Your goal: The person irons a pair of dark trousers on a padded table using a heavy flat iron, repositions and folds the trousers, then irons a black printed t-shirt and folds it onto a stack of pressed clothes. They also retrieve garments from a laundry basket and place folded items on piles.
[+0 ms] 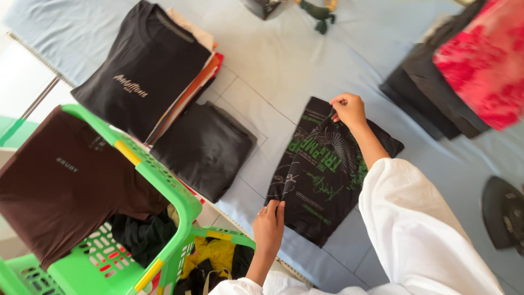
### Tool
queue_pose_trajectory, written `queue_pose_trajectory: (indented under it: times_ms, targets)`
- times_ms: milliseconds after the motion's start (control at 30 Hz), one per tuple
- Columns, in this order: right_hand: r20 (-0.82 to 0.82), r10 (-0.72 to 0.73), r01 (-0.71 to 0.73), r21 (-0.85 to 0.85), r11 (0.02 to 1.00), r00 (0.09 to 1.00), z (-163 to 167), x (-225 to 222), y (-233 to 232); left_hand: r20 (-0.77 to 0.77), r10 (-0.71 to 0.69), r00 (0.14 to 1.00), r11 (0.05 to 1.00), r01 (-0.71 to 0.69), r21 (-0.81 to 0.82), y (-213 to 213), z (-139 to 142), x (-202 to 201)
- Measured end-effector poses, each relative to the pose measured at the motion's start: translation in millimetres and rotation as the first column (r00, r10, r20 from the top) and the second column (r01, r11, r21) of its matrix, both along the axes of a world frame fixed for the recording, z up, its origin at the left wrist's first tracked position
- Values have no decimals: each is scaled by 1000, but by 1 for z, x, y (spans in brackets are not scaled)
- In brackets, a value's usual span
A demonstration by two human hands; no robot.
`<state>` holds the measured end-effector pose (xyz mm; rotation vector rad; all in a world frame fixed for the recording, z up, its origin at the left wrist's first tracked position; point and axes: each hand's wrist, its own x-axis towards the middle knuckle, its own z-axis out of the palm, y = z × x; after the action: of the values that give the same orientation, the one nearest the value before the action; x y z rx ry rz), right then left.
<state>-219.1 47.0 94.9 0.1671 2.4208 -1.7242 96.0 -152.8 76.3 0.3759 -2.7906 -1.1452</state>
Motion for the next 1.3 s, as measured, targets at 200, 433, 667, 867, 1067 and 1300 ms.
queue_pose_trajectory:
  times_ms: [200, 433, 667, 867, 1067, 1300]
  targets:
    - [50, 177, -182, 124, 975, 983, -21, -22, -35, -115, 140, 983, 984, -151, -99, -16, -8, 1]
    - [-229, 648, -383, 649, 658, 726, -15, -24, -27, 60, 168, 984, 985, -166, -39, -8, -22, -3]
    - [1, 745, -391, 851, 349, 668, 3, -25, -28, 168, 198, 966, 980, -198, -19, -8, -37, -12]
    - [-272, 629, -282, 718, 636, 728, 16, -9, 4, -29, 128, 991, 992, -127, 28, -18, -29, -9]
    - [-507, 364, -211, 334, 919, 781, 63, 34, 94, 67, 89, 994, 913, -108, 394, -21, 11, -1]
    - [-363, 32, -14, 53, 999, 931, 127, 203, 238, -386, -120, 915, 948, 221, 229, -31, 65, -13]
